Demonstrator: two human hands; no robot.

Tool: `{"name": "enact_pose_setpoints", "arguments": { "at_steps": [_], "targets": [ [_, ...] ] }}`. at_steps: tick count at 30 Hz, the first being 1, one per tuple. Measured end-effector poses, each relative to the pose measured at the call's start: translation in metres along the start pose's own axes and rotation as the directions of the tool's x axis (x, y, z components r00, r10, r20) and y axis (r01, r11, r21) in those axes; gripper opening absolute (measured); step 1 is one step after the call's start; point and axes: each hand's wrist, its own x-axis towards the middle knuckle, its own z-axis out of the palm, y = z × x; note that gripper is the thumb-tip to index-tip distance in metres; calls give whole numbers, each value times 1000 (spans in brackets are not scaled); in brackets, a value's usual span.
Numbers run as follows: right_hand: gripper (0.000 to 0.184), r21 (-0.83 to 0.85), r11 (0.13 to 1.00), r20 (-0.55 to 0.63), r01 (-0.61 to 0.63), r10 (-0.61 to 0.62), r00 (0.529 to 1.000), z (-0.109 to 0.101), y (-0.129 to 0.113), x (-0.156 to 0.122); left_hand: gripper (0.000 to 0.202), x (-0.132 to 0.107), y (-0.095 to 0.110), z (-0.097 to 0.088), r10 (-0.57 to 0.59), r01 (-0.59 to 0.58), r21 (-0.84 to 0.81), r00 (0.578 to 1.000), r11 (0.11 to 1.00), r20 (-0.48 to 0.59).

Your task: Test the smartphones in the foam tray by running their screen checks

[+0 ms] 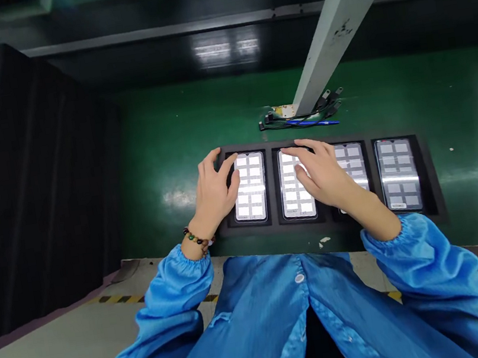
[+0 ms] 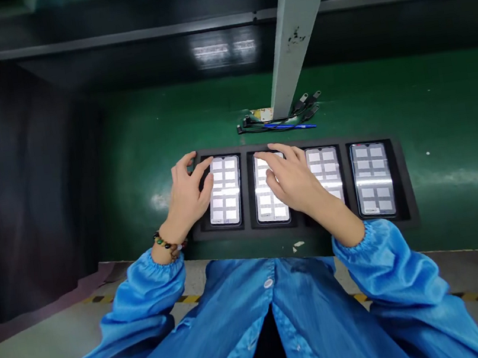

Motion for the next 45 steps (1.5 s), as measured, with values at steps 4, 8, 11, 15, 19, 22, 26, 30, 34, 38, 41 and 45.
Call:
{"name": "enact_pose_setpoints", "arguments": {
  "at_steps": [4,8,11,15,19,22,26,30,34,38,41,45],
  "targets": [
    [49,-56,998,32,6,-5,999,7,5,3,46,-5,2,-3,13,-13,58,1000,998,2],
    [46,-101,994,29,44,-41,999,10,1,-6,44,-17,6,-9,23,-27,122,999,992,36],
    [44,-110,991,28,69,-66,997,10,-7,-18,44,-32,6,-14,40,-44,129,999,991,37],
    [47,-87,994,35,69,-66,997,13,-19,-38,41,-55,1,-19,109,-112,86,993,990,44],
    [52,-71,992,18,101,-100,995,16,-29,-61,36,-75,-6,-23,199,-202,61,979,978,42],
    [53,-67,987,-5,146,-147,989,18,-34,-75,33,-87,-9,-23,270,-271,55,963,961,9],
    [51,-49,979,-13,200,-201,980,18,-35,-88,29,-101,-15,-20,298,-296,62,954,953,-35],
    [49,-31,967,-8,252,-252,968,18,-35,-94,28,-108,-20,-16,331,-327,61,941,943,-70],
    [55,-23,970,-20,241,-242,970,15,-32,-100,30,-106,-20,-17,411,-405,69,904,912,-117],
    [57,-34,984,-58,174,-175,983,7,-22,-116,27,-97,-13,-20,480,-480,28,873,877,-88],
    [57,-50,990,-93,132,-136,986,3,-14,-130,29,-89,-5,-19,503,-503,-11,864,864,6],
    [55,-56,993,-109,101,-106,988,2,-10,-139,36,-80,6,-17,525,-522,-56,844,851,110]
  ]
}}
